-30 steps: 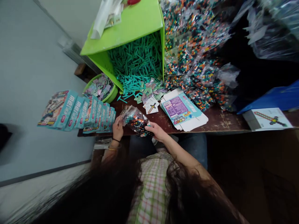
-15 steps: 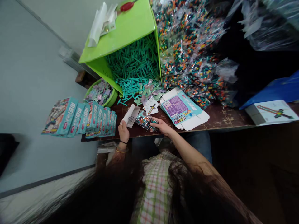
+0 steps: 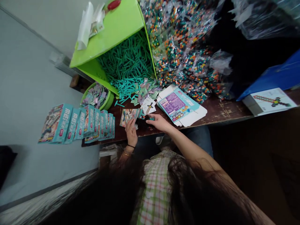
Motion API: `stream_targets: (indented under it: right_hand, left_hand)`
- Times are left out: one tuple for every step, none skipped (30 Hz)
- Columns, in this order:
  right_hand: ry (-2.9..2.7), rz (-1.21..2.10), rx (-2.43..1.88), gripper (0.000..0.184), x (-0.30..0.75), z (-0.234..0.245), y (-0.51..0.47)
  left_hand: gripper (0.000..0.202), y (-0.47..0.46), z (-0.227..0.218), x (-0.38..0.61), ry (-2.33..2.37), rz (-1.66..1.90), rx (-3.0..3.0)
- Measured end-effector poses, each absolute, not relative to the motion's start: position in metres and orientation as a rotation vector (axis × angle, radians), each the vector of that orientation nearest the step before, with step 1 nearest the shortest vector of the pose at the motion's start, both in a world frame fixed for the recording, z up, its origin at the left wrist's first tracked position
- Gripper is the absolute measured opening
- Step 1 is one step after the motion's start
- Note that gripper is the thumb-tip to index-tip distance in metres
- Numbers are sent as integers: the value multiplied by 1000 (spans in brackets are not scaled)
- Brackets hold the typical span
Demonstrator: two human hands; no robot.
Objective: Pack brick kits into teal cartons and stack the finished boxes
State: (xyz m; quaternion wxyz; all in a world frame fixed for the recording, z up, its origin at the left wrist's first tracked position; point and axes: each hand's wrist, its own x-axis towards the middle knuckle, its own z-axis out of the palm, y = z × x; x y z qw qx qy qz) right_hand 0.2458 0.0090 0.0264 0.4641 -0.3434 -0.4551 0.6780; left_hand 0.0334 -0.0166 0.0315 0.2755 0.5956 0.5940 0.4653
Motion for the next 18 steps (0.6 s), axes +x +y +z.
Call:
stream_targets:
  right_hand:
    - [-1121,1709,-802,41,245,27,11]
    - [-1125,1759,-770,40,245,26,14]
    - [-1117,1819,-751,40,243,24,18]
    - [-1097,1883,-748,40,241,22,21]
    - [-1069,1934,-762,42,239,19,25]
    - [-1044,1958,-785,44,236,16,28]
    - [-1032,1950,-810,47,233,15,30]
    - [-1041,1909,-833,50,229,14,30]
    - [-1076,1831,-855,53,226,15,30]
    - [-1130,1713,-880,56,221,17,29]
    - [-1199,1564,-913,58,216,20,27]
    - [-1271,1393,-958,58,211,23,26]
    - [-1333,1206,-1018,59,205,27,25]
    - [-1380,1027,-1088,59,200,31,26]
    - [-1415,876,-1162,60,194,34,29]
    - [-1440,766,-1230,61,190,37,33]
    - [-1458,703,-1279,60,186,38,38]
    - [-1465,679,-1296,59,185,38,43]
  left_hand:
    - [31,-19,32,34,1572,1249,1588]
    - [29,-20,33,35,1539,1243,1563]
    - [27,-22,34,35,1507,1231,1530]
    - [24,-23,37,36,1483,1217,1492]
    - [22,-23,39,37,1471,1202,1454]
    - [19,-24,41,38,1471,1190,1424]
    - [18,-24,43,40,1482,1195,1402]
    - [17,-23,45,41,1497,1215,1392]
    - [18,-23,47,42,1510,1249,1390]
    - [19,-22,48,43,1518,1291,1396]
    - [22,-21,50,44,1521,1335,1404]
    - [25,-20,51,44,1525,1369,1409]
    - [28,-18,51,45,1534,1388,1406]
    - [32,-16,52,44,1559,1394,1390]
    - [35,-14,53,44,1603,1391,1359]
    - [38,-11,54,43,1659,1382,1320]
    - [41,-8,55,41,1716,1370,1281]
    - [43,-5,57,39,1765,1368,1250]
